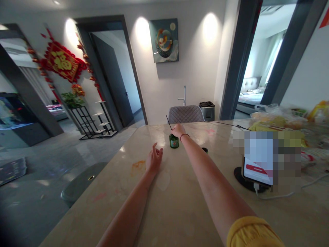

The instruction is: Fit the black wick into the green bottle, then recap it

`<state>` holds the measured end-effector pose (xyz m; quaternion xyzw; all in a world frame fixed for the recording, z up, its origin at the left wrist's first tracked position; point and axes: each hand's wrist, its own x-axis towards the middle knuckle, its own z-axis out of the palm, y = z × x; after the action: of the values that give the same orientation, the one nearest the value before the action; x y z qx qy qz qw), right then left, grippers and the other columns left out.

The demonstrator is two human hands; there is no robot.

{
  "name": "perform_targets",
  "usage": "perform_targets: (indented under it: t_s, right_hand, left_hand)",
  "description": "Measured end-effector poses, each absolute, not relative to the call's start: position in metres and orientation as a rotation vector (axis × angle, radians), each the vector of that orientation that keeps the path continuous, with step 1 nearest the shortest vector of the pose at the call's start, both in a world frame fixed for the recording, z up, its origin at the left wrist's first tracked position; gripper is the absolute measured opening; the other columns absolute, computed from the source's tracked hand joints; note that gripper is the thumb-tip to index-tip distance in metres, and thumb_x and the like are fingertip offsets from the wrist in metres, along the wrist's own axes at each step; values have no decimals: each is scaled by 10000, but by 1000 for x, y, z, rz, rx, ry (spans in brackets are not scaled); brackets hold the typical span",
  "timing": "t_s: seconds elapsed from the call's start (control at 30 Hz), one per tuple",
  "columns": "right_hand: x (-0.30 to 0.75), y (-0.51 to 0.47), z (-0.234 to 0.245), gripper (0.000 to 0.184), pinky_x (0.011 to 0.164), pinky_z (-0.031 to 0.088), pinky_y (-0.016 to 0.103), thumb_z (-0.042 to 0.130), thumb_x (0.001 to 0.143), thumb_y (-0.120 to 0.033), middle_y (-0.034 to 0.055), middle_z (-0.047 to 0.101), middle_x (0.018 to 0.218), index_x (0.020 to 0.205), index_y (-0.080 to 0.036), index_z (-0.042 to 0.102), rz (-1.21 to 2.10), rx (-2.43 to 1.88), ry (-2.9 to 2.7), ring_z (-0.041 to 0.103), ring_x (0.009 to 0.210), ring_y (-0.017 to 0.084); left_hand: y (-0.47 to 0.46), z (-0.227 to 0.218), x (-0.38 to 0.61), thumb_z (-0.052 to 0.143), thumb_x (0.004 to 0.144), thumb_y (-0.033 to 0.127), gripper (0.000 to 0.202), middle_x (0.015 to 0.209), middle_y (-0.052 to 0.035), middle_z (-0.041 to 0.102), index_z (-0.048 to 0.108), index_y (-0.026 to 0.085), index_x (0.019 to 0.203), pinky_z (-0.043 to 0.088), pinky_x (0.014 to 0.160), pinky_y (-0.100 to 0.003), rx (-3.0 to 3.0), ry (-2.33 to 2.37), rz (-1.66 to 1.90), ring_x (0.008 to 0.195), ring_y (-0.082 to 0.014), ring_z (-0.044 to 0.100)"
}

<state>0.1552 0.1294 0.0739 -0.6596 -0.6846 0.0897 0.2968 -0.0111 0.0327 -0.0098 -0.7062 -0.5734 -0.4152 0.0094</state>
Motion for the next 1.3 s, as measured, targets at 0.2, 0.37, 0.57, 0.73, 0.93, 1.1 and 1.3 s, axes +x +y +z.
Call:
perform_targets:
  t_s: [0.2, 0.37, 0.57, 0.73, 0.93, 1.1, 1.3]
  right_hand:
    - [152, 125, 75, 150, 529, 383, 184, 605, 661, -228, 55, 694, 708, 731, -154, 716, 218, -1736, -1735, 626, 682, 149]
    - [155, 117, 88, 194, 551, 386, 209, 542, 706, -245, 87, 695, 732, 719, -145, 708, 117, -1686, -1637, 628, 708, 170]
    - [176, 97, 112, 233, 591, 403, 210, 522, 746, -289, 72, 689, 731, 724, -122, 684, 41, -1446, -1536, 608, 673, 148]
    - [200, 69, 113, 255, 662, 425, 228, 493, 787, -303, 87, 673, 784, 778, -107, 657, 26, -1350, -1543, 591, 706, 155]
    - [213, 42, 70, 123, 744, 422, 258, 513, 768, -169, 70, 618, 795, 707, -142, 616, -113, -1247, -1904, 559, 759, 156]
    - [213, 20, 32, 93, 686, 422, 242, 529, 757, -110, 56, 571, 787, 734, -146, 612, -84, -1149, -2358, 536, 720, 140]
    - [219, 5, 12, 149, 698, 434, 255, 467, 799, -92, 87, 566, 862, 798, -123, 613, -110, -1131, -2616, 553, 744, 147]
  left_hand:
    - [32, -9, -12, 345, 883, 367, 390, 703, -5, 588, 377, 139, 1197, 422, 684, -262, -2228, -1782, -1296, 717, -145, 569]
    - [34, -10, -13, 343, 881, 372, 370, 678, 4, 581, 406, 153, 1173, 421, 681, -258, -2228, -1767, -1303, 694, -141, 569]
    - [36, -12, -13, 351, 872, 377, 404, 689, -4, 584, 391, 146, 1202, 421, 673, -264, -2207, -1755, -1346, 694, -151, 570]
    - [36, -10, -13, 347, 870, 371, 421, 693, -6, 581, 379, 135, 1217, 420, 670, -268, -2191, -1798, -1376, 678, -151, 558]
    - [35, -8, -12, 344, 872, 361, 388, 684, 3, 571, 396, 147, 1192, 420, 667, -265, -2200, -1809, -1365, 678, -148, 555]
    - [33, -7, -10, 344, 878, 356, 366, 687, -4, 577, 421, 147, 1167, 419, 684, -267, -2201, -1823, -1331, 699, -151, 559]
    - [31, -5, -10, 332, 889, 352, 330, 679, 2, 562, 446, 159, 1132, 414, 698, -256, -2209, -1807, -1306, 694, -137, 556]
